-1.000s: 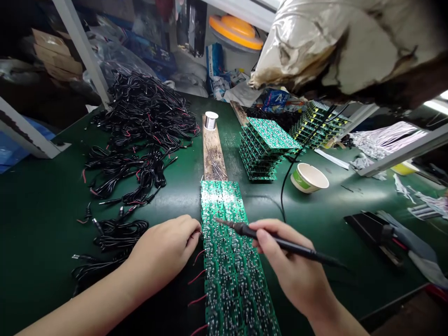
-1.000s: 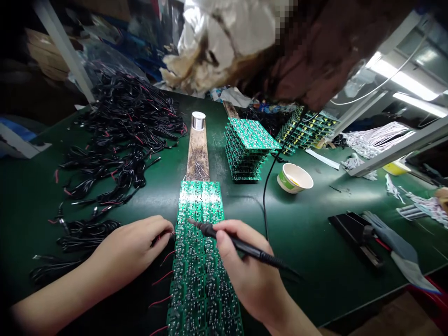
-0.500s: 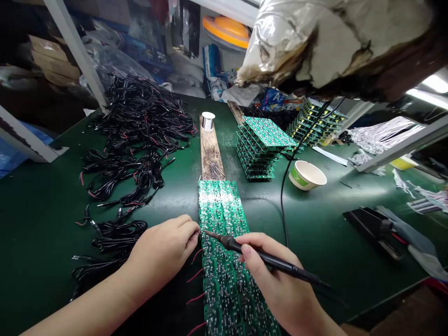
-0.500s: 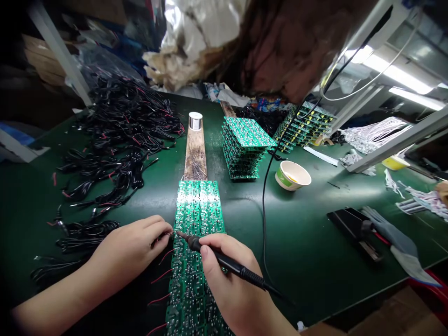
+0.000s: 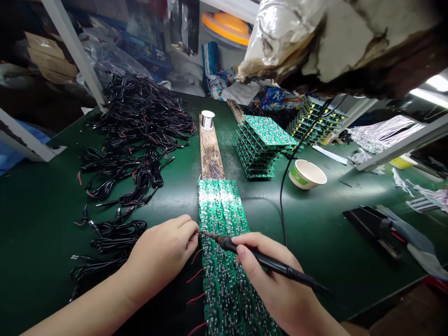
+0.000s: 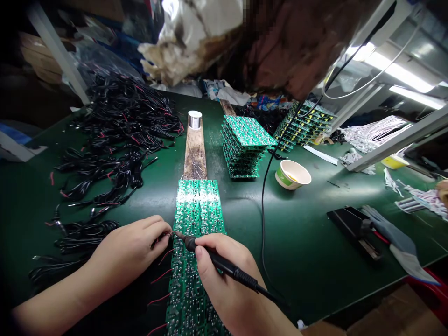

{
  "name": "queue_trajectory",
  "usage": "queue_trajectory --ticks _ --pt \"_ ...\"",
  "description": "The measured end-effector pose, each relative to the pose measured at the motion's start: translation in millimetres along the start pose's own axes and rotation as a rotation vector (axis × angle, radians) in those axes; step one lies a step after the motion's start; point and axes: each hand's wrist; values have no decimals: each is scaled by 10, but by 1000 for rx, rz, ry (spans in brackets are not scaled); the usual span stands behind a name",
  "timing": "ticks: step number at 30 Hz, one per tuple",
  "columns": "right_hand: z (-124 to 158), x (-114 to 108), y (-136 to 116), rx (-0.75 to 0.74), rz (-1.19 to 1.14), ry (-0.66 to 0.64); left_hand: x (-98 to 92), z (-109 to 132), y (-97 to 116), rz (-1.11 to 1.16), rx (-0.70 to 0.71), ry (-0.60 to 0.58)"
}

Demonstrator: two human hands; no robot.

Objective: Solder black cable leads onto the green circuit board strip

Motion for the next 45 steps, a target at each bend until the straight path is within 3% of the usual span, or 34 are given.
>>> queue_trajectory --ticks 6,16,34,45 --pt "22 16 -16 -102 34 64 21 21 -13 -17 19 17" --pt "32 34 -32 -144 73 88 0 28 6 -40 26 9" --pt "56 18 -69 -123 53 70 -13 13 13 -55 30 -5" --pt "-205 -199 22 -52 32 216 12 22 11 -53 26 -49"
Point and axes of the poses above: each hand's wrist, its own z-axis away from the middle knuckle, its own x-axis out of the palm, y = z × x, and after that the axes turned 9 degrees about x, right-handed
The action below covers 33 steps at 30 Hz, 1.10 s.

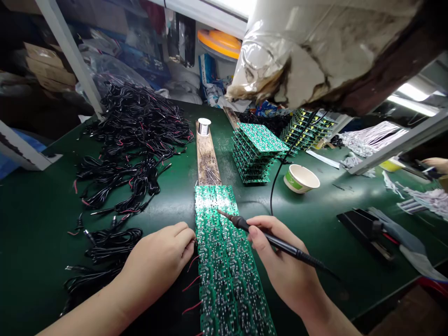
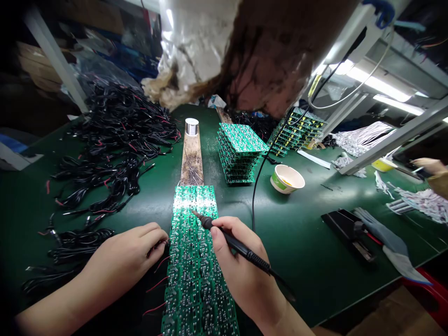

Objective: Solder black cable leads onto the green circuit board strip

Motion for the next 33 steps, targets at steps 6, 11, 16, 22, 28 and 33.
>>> queue_trajectory --ticks 6,11,16,22,28,33 --pt "-389 34 260 49 -17 21 -88 -26 -73 128 7 -1" --pt "-702 138 304 43 -18 -27 -320 -110 -281 246 -1 80" --pt "-848 267 259 34 -14 -39 -338 -208 -269 14 -58 36" --pt "-875 310 257 41 9 -46 -288 -177 -229 81 -136 18" --pt "-897 308 266 50 2 -42 -269 -118 -187 199 -79 77" --pt "-915 315 262 52 9 -56 -261 -106 -114 198 -96 -31"
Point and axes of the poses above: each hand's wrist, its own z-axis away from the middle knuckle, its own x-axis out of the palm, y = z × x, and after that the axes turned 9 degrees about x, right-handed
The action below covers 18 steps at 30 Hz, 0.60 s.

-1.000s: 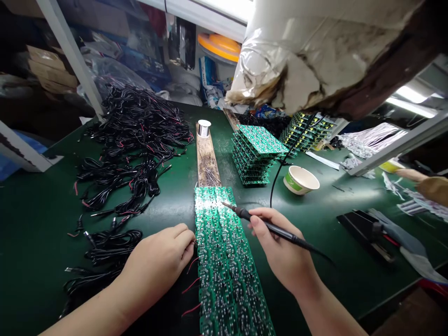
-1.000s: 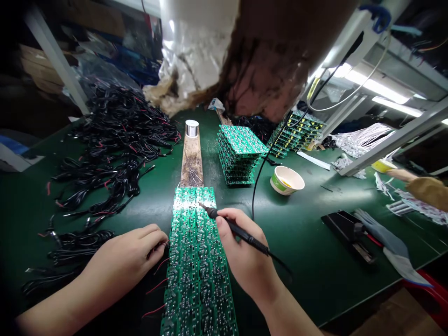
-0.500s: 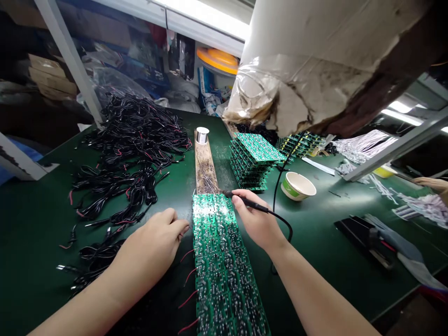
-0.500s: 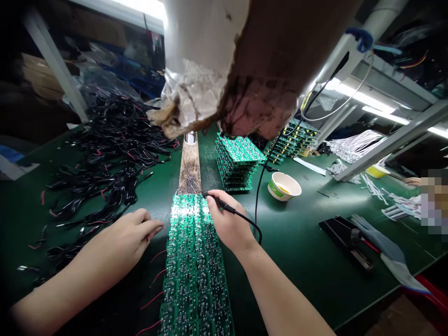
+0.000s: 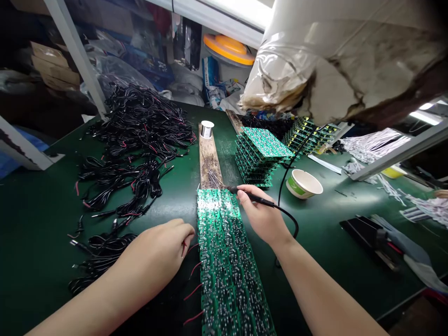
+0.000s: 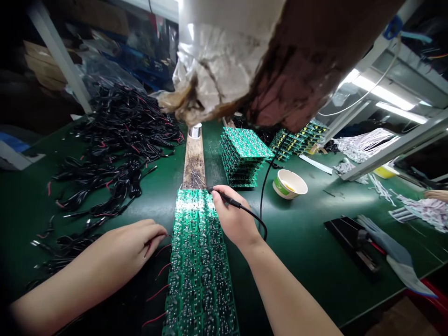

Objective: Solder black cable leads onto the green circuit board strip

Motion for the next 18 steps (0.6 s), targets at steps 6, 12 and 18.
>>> queue_trajectory --ticks 6,12,18 --pt "6 -10 26 9 4 -13 15 -12 19 -93 -6 6" --pt "-22 3 21 5 -5 -9 1 -36 14 -116 -27 -98" --pt "45 -40 17 1 -21 -6 -92 24 33 -48 15 -93"
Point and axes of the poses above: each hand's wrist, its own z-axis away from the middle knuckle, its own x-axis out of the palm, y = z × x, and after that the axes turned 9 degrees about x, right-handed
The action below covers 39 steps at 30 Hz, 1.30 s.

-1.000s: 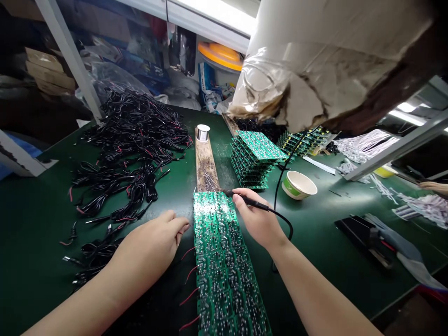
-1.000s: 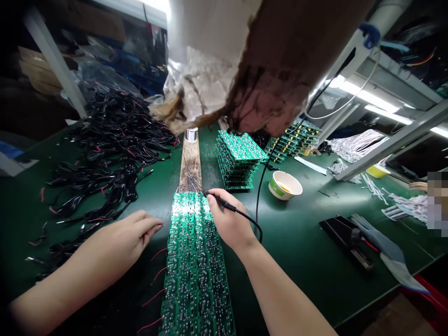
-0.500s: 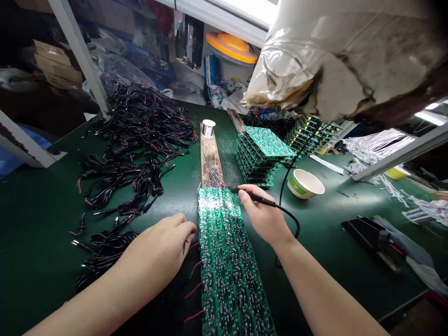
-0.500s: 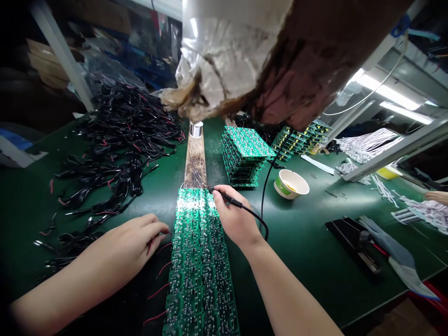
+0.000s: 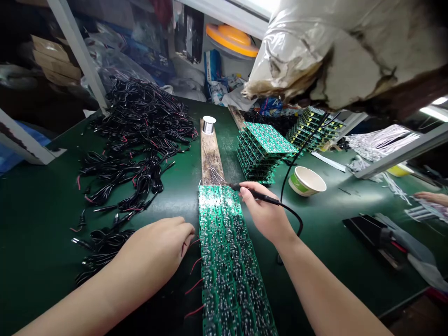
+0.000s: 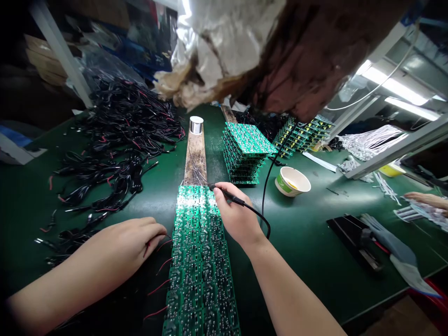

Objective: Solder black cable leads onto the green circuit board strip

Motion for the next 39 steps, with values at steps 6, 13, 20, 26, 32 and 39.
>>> queue_trajectory --ticks 6,13,20,26,32,39 --pt "228 -67 20 -47 -50 56 -17 -22 -5 33 -31 100" --pt "638 -102 -104 -93 -35 59 106 -168 -1 123 -84 56" --pt "988 -176 -202 -74 -12 -8 134 -198 -21 198 -116 78" --pt "1019 -95 -248 -36 -9 -73 120 -229 -36 229 -155 106" --pt "991 -27 -252 44 -28 -103 107 -240 -26 222 -204 86" --pt "966 5 -305 68 -32 -123 102 -253 -27 218 -207 70"
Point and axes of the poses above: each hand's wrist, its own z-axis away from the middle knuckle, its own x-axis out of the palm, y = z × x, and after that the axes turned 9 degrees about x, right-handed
